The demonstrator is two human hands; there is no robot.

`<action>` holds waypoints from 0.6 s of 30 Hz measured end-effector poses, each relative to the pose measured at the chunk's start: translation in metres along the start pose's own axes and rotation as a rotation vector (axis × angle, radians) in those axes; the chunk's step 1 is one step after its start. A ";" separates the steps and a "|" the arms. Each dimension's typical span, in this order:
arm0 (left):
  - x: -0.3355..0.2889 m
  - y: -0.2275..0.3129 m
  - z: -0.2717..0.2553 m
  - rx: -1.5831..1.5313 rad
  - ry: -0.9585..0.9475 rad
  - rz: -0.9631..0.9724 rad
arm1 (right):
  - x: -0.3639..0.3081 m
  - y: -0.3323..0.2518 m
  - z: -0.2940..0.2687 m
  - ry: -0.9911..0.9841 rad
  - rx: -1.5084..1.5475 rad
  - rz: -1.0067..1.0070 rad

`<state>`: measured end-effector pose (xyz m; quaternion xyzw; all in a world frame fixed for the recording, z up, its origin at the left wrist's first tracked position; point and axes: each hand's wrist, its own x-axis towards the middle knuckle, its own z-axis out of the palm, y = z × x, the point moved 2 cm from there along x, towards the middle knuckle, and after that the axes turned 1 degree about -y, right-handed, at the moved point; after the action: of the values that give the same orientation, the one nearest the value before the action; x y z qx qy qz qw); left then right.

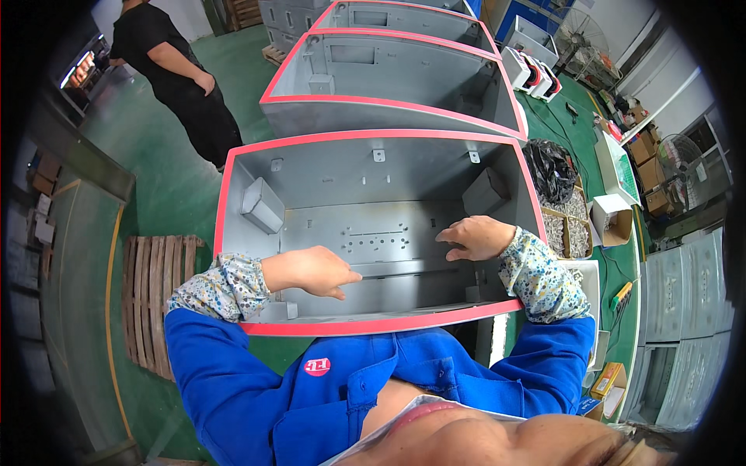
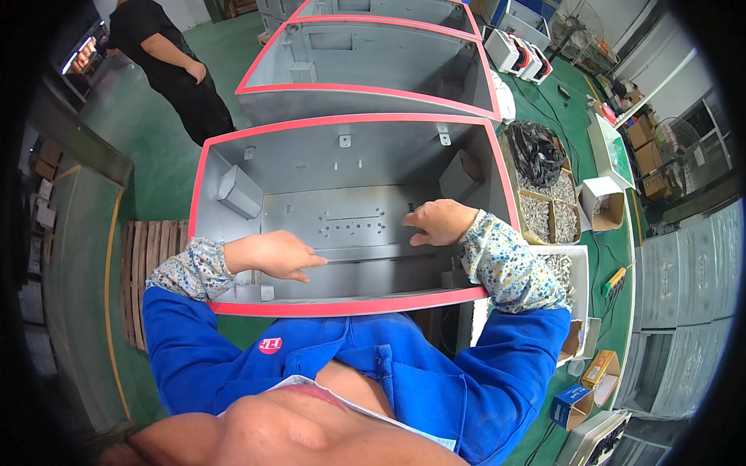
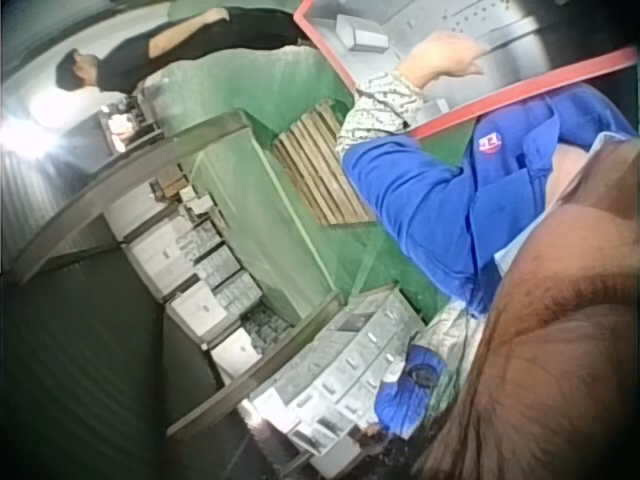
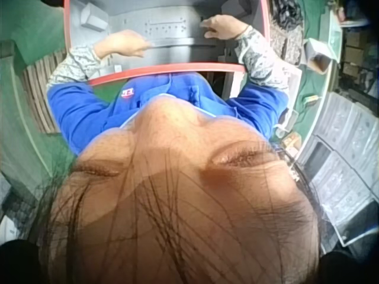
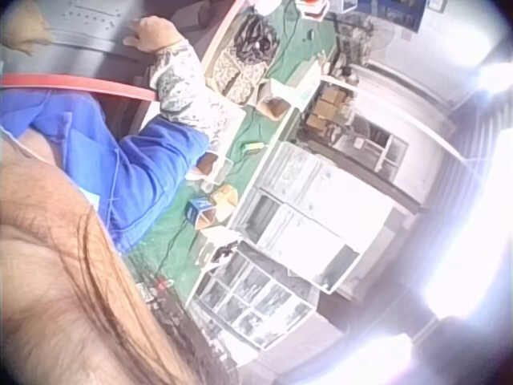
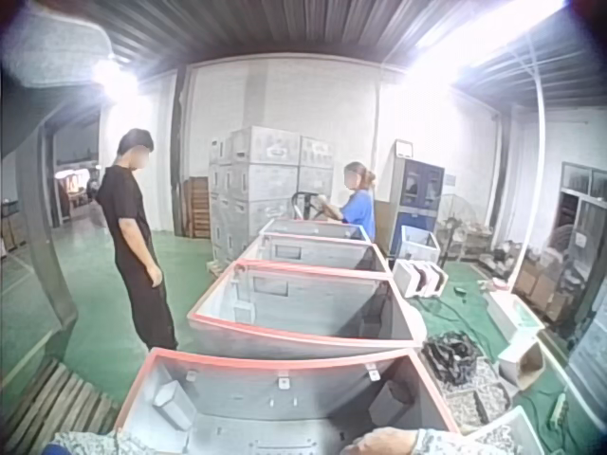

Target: The person shifts a metal enclosure on a workstation and installs screws into the interior holes of the enclosure by hand.

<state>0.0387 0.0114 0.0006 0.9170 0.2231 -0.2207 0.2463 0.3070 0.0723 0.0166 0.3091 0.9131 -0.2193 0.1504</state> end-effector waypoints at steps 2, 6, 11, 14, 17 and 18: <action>0.000 0.000 0.000 -0.002 -0.005 -0.004 | 0.001 0.002 0.002 0.006 -0.012 -0.014; 0.001 -0.001 0.001 0.000 -0.009 0.011 | 0.001 0.000 0.000 -0.014 -0.005 -0.003; 0.000 0.000 0.000 0.001 -0.004 0.003 | 0.001 0.001 0.000 -0.013 -0.017 -0.016; 0.001 -0.002 0.003 0.005 0.008 0.010 | 0.002 0.003 0.002 -0.018 -0.029 -0.014; 0.001 -0.002 0.003 0.003 0.005 0.007 | 0.002 0.005 0.004 -0.003 -0.042 -0.031; 0.001 -0.002 0.002 0.002 0.005 0.007 | 0.002 0.005 0.004 -0.004 -0.042 -0.031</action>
<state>0.0380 0.0121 -0.0018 0.9185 0.2204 -0.2177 0.2456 0.3089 0.0748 0.0108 0.2914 0.9219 -0.2028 0.1552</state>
